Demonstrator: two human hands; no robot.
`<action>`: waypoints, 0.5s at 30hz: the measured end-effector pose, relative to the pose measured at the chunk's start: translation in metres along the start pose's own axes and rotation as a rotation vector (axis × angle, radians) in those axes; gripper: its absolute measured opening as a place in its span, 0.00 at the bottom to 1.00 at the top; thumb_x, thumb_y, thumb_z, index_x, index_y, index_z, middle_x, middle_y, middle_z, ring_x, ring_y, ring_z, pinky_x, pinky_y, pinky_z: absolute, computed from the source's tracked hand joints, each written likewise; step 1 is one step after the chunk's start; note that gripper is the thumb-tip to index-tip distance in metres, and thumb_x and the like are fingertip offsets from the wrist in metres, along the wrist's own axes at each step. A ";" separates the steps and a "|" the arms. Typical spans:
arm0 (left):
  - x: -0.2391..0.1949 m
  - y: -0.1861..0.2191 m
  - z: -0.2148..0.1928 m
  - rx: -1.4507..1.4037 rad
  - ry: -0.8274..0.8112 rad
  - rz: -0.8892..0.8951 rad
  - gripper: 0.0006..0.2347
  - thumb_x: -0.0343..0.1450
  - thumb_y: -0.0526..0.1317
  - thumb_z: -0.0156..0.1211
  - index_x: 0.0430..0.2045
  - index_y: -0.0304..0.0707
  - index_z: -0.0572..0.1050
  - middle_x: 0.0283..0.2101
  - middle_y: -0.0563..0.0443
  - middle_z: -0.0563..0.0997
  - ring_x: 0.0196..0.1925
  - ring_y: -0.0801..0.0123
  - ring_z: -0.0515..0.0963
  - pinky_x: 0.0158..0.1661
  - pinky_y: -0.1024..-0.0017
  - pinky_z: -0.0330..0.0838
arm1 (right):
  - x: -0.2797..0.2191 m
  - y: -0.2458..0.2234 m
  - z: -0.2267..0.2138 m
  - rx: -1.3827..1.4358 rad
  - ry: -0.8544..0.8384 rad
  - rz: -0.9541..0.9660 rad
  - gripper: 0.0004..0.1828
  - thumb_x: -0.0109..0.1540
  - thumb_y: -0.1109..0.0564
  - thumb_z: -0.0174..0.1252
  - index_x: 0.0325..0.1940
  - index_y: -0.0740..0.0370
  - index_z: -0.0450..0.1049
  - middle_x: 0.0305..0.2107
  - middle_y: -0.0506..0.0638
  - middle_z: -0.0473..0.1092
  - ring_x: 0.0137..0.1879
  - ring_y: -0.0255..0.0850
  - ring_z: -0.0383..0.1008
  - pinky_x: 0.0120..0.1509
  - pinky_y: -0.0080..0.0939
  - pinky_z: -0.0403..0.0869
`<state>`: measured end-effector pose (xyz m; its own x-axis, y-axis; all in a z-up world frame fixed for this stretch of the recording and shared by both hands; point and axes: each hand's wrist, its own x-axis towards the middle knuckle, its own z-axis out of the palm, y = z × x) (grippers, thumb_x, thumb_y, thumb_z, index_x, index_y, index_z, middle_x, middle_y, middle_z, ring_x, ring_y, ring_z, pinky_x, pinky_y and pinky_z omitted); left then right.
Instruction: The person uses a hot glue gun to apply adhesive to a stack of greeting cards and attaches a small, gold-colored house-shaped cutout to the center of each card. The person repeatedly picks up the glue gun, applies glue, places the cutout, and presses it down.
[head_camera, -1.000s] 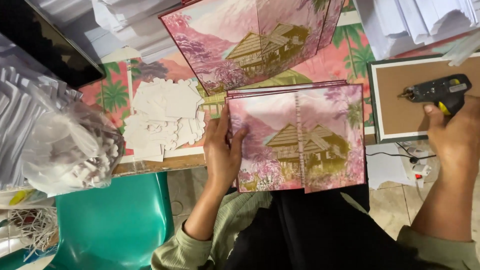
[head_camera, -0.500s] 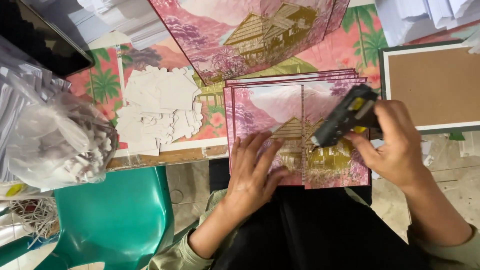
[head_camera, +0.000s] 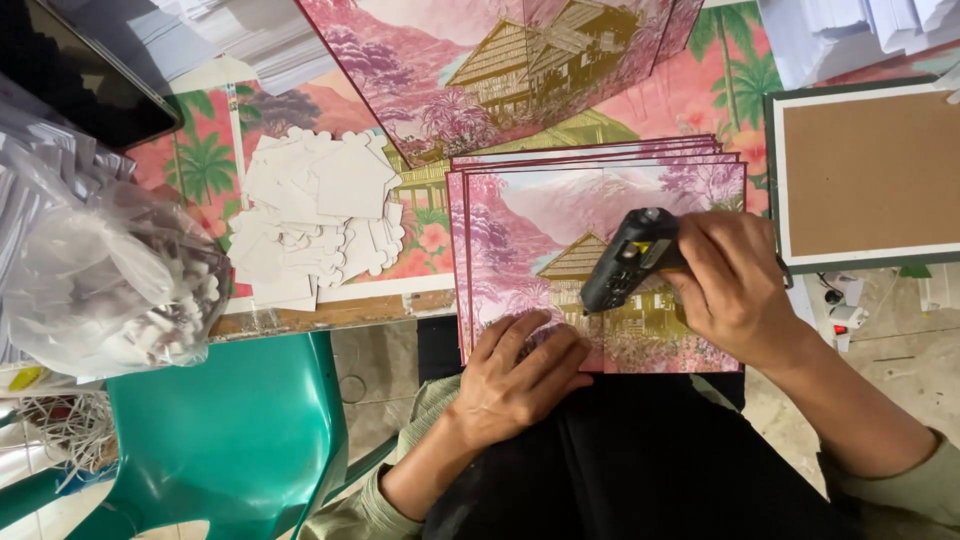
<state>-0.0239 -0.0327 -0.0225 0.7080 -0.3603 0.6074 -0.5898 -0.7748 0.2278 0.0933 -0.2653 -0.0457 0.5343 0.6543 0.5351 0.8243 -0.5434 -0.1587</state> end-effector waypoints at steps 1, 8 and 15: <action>0.000 0.000 0.000 -0.008 -0.008 -0.002 0.09 0.71 0.46 0.58 0.35 0.40 0.76 0.41 0.54 0.76 0.42 0.59 0.76 0.42 0.66 0.70 | 0.003 0.002 0.002 -0.008 0.024 -0.011 0.14 0.61 0.65 0.59 0.47 0.75 0.66 0.38 0.61 0.67 0.43 0.49 0.66 0.52 0.45 0.65; 0.002 0.001 -0.001 -0.038 -0.001 -0.013 0.10 0.71 0.45 0.58 0.35 0.39 0.76 0.41 0.53 0.76 0.42 0.58 0.76 0.42 0.65 0.70 | 0.021 0.008 -0.006 -0.057 0.085 -0.023 0.09 0.64 0.65 0.55 0.45 0.77 0.68 0.35 0.61 0.67 0.42 0.49 0.66 0.49 0.46 0.65; -0.004 0.004 0.004 -0.015 -0.010 -0.049 0.10 0.70 0.47 0.60 0.36 0.42 0.76 0.43 0.55 0.76 0.43 0.59 0.77 0.43 0.65 0.69 | 0.036 0.014 -0.011 -0.088 0.165 -0.069 0.10 0.64 0.64 0.60 0.43 0.78 0.71 0.34 0.61 0.69 0.41 0.50 0.68 0.50 0.46 0.64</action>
<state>-0.0276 -0.0368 -0.0272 0.7396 -0.3277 0.5878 -0.5605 -0.7833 0.2687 0.1223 -0.2553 -0.0192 0.4330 0.6010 0.6718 0.8347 -0.5487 -0.0472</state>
